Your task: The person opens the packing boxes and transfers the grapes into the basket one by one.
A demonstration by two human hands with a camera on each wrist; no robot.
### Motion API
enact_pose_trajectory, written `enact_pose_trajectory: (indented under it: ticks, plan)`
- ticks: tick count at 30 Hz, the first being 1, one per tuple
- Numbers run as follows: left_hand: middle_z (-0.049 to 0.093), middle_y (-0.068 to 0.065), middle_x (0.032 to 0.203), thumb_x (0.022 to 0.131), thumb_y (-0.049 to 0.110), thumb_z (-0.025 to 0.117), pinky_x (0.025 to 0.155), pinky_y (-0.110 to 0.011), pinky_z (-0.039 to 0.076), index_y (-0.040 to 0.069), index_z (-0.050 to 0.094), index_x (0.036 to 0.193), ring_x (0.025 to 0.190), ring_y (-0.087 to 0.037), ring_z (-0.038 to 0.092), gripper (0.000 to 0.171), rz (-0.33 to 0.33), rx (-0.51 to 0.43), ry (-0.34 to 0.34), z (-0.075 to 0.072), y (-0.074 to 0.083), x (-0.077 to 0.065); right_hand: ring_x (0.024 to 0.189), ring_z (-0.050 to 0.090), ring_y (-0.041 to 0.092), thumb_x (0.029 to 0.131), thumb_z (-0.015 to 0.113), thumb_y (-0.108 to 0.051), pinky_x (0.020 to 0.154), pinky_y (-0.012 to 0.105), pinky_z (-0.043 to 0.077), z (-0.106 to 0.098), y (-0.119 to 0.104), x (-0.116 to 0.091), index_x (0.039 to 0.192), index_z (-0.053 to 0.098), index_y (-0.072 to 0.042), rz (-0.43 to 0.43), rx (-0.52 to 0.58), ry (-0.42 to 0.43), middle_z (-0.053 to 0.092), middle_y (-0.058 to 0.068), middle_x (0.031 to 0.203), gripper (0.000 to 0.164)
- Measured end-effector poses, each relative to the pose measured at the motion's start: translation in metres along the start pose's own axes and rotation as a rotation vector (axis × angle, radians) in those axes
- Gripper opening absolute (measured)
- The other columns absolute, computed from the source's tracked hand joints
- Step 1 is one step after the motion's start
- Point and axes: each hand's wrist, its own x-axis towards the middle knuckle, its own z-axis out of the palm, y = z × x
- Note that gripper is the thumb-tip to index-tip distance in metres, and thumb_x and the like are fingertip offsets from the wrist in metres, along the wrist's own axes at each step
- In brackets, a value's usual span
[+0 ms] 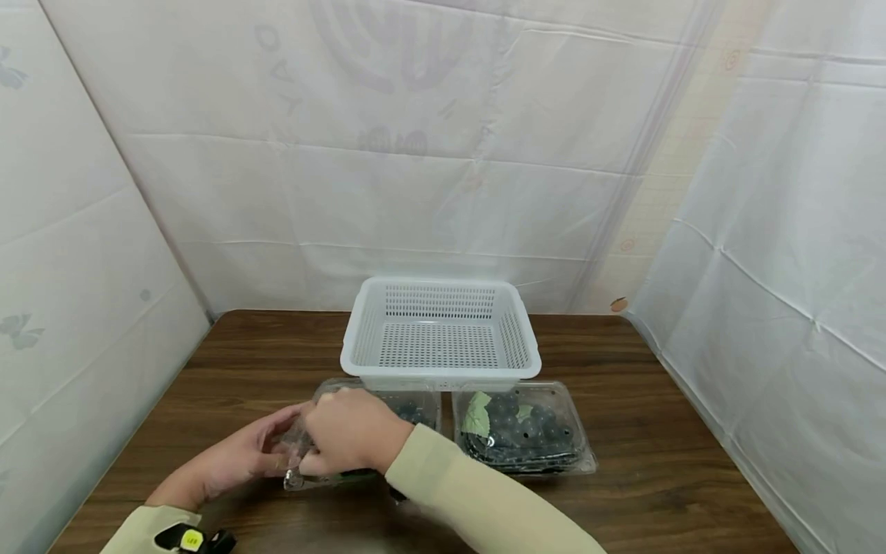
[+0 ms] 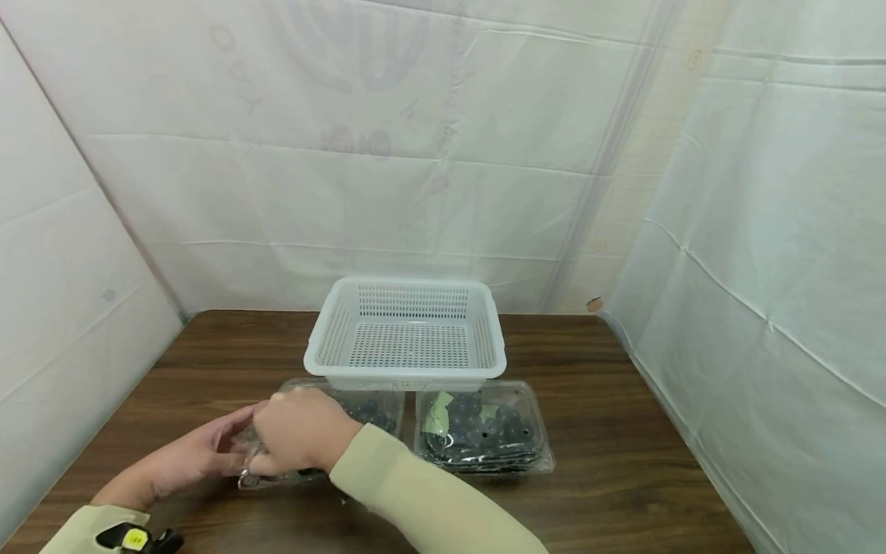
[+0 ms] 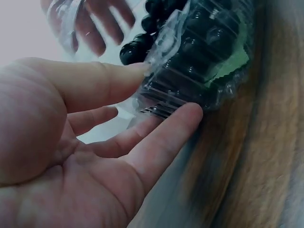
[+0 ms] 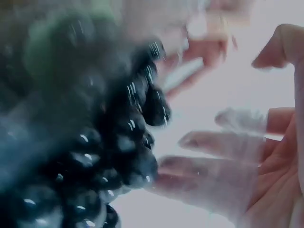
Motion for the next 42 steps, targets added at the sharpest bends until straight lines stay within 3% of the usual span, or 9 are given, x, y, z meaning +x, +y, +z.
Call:
enact_pose_trajectory:
  ticks: [3, 6, 12, 15, 19, 22, 26, 33, 42]
  plan:
    - [0.016, -0.043, 0.158, 0.097, 0.008, 0.068, 0.092, -0.031, 0.059, -0.007, 0.005, 0.161, 0.125, -0.015, 0.057, 0.092, -0.018, 0.013, 0.008, 0.003, 0.002, 0.003, 0.054, 0.043, 0.002, 0.084, 0.072, -0.047, 0.049, 0.019, 0.038, -0.001, 0.004, -0.002, 0.068, 0.048, -0.029, 0.002, 0.044, -0.003, 0.045, -0.015, 0.059, 0.035]
    - [0.021, -0.042, 0.157, 0.097, 0.008, 0.068, 0.090, -0.031, 0.059, -0.008, 0.008, 0.160, 0.125, -0.016, 0.056, 0.089, -0.038, 0.023, 0.037, 0.006, 0.004, 0.003, 0.056, 0.045, 0.001, 0.084, 0.073, -0.047, 0.048, 0.018, 0.041, 0.002, 0.003, -0.005, 0.074, 0.051, -0.029, -0.019, 0.055, 0.007, 0.047, -0.016, 0.064, 0.030]
    - [0.031, -0.043, 0.149, 0.101, 0.009, 0.061, 0.088, -0.037, 0.062, -0.012, 0.009, 0.158, 0.121, -0.024, 0.060, 0.081, -0.044, 0.009, 0.090, 0.011, 0.008, 0.000, 0.059, 0.048, 0.002, 0.083, 0.071, -0.054, 0.052, 0.020, 0.047, 0.009, -0.002, -0.013, 0.095, 0.062, -0.029, -0.028, -0.088, 0.093, 0.057, -0.013, 0.073, 0.029]
    - [0.034, -0.042, 0.148, 0.101, 0.008, 0.059, 0.088, -0.040, 0.062, -0.011, 0.011, 0.158, 0.119, -0.025, 0.062, 0.077, -0.059, 0.012, 0.118, 0.013, 0.009, 0.000, 0.068, 0.055, 0.007, 0.086, 0.069, -0.056, 0.061, 0.020, 0.052, 0.011, -0.002, -0.021, 0.116, 0.067, -0.028, -0.031, -0.123, 0.096, 0.065, -0.009, 0.090, 0.041]
    - [0.033, -0.043, 0.149, 0.102, 0.009, 0.057, 0.086, -0.042, 0.063, -0.010, 0.012, 0.159, 0.118, -0.026, 0.063, 0.075, -0.066, 0.004, 0.131, 0.013, 0.009, -0.001, 0.101, 0.066, 0.015, 0.089, 0.069, -0.058, 0.087, 0.024, 0.059, 0.015, 0.004, -0.034, 0.137, 0.061, -0.026, -0.027, -0.087, 0.093, 0.066, -0.002, 0.123, 0.058]
    - [0.033, -0.043, 0.148, 0.104, 0.013, 0.058, 0.087, -0.043, 0.063, -0.010, 0.011, 0.159, 0.118, -0.027, 0.064, 0.076, -0.062, -0.014, 0.125, 0.013, 0.009, -0.001, 0.121, 0.064, 0.021, 0.089, 0.070, -0.058, 0.102, 0.028, 0.056, 0.021, 0.008, -0.044, 0.140, 0.059, -0.026, -0.031, -0.077, 0.146, 0.062, 0.000, 0.134, 0.061]
    - [0.037, -0.042, 0.146, 0.103, 0.015, 0.061, 0.087, -0.043, 0.063, -0.010, 0.011, 0.158, 0.115, -0.028, 0.066, 0.078, -0.059, -0.029, 0.124, 0.013, 0.010, 0.000, 0.125, 0.064, 0.029, 0.090, 0.069, -0.058, 0.107, 0.034, 0.054, 0.027, 0.014, -0.058, 0.142, 0.057, -0.025, -0.019, -0.070, 0.199, 0.062, 0.005, 0.137, 0.063]
    - [0.039, -0.040, 0.144, 0.102, 0.014, 0.063, 0.087, -0.044, 0.063, -0.010, 0.014, 0.158, 0.112, -0.028, 0.068, 0.078, -0.059, -0.030, 0.134, 0.013, 0.010, 0.000, 0.129, 0.061, 0.036, 0.091, 0.068, -0.059, 0.109, 0.043, 0.053, 0.025, 0.025, -0.079, 0.145, 0.055, -0.025, 0.016, -0.022, 0.156, 0.060, 0.010, 0.143, 0.065]
    - [0.039, -0.040, 0.145, 0.102, 0.014, 0.063, 0.085, -0.043, 0.063, -0.009, 0.015, 0.158, 0.112, -0.027, 0.067, 0.077, -0.072, -0.020, 0.138, 0.013, 0.010, 0.000, 0.126, 0.061, 0.031, 0.087, 0.071, -0.063, 0.102, 0.038, 0.056, 0.020, 0.042, -0.102, 0.141, 0.059, -0.027, 0.058, 0.015, 0.097, 0.061, 0.007, 0.139, 0.066]
